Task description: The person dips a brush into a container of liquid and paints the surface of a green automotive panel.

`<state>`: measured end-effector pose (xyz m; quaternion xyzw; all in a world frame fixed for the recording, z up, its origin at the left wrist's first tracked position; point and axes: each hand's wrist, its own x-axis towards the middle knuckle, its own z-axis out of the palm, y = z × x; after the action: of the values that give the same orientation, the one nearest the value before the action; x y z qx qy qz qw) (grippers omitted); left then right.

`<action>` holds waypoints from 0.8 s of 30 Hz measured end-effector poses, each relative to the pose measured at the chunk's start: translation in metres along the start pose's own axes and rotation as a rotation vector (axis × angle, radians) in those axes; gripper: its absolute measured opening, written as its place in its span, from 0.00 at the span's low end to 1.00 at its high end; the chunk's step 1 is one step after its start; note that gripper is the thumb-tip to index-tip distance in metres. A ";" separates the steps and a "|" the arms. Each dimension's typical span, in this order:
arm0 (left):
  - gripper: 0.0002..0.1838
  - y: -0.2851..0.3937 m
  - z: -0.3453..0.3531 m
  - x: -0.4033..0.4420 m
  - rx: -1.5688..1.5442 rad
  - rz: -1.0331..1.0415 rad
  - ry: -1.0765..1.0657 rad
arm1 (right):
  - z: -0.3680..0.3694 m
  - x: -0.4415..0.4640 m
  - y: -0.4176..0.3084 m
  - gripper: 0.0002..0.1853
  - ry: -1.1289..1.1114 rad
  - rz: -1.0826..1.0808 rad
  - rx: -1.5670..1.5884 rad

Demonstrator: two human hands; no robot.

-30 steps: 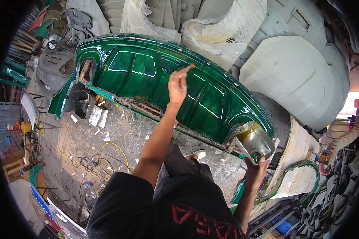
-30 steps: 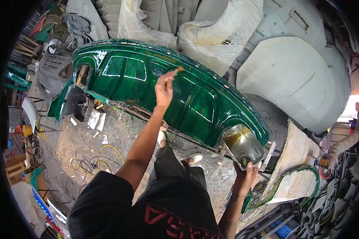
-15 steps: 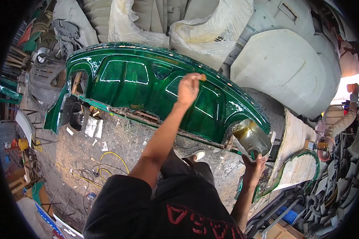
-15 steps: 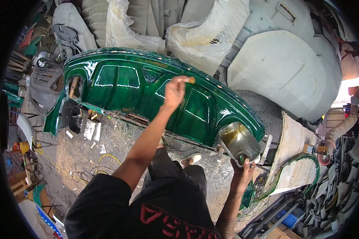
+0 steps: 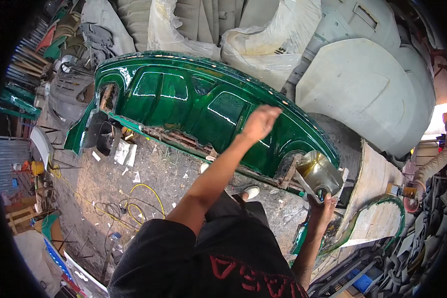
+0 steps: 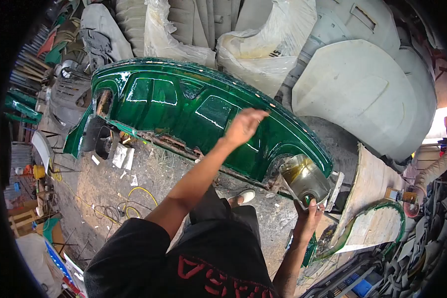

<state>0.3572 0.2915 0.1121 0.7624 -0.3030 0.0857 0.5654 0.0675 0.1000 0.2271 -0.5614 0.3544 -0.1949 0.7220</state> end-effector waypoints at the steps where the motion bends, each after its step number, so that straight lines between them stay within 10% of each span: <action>1: 0.11 -0.014 -0.009 0.001 -0.047 0.073 0.135 | -0.005 0.004 0.002 0.33 0.002 0.005 0.018; 7: 0.13 -0.038 -0.077 -0.022 -0.137 -0.397 0.526 | 0.002 0.022 0.004 0.36 -0.052 0.034 -0.011; 11: 0.11 0.039 -0.084 -0.034 -0.241 -0.554 0.335 | 0.026 0.044 0.024 0.34 -0.105 0.038 -0.064; 24: 0.09 0.070 -0.065 -0.042 0.025 -0.236 -0.067 | 0.143 0.047 0.046 0.31 -0.335 -0.148 -0.189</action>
<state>0.2979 0.3541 0.1711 0.8021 -0.2285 -0.0032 0.5517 0.1985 0.1777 0.1869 -0.6756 0.2040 -0.1175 0.6987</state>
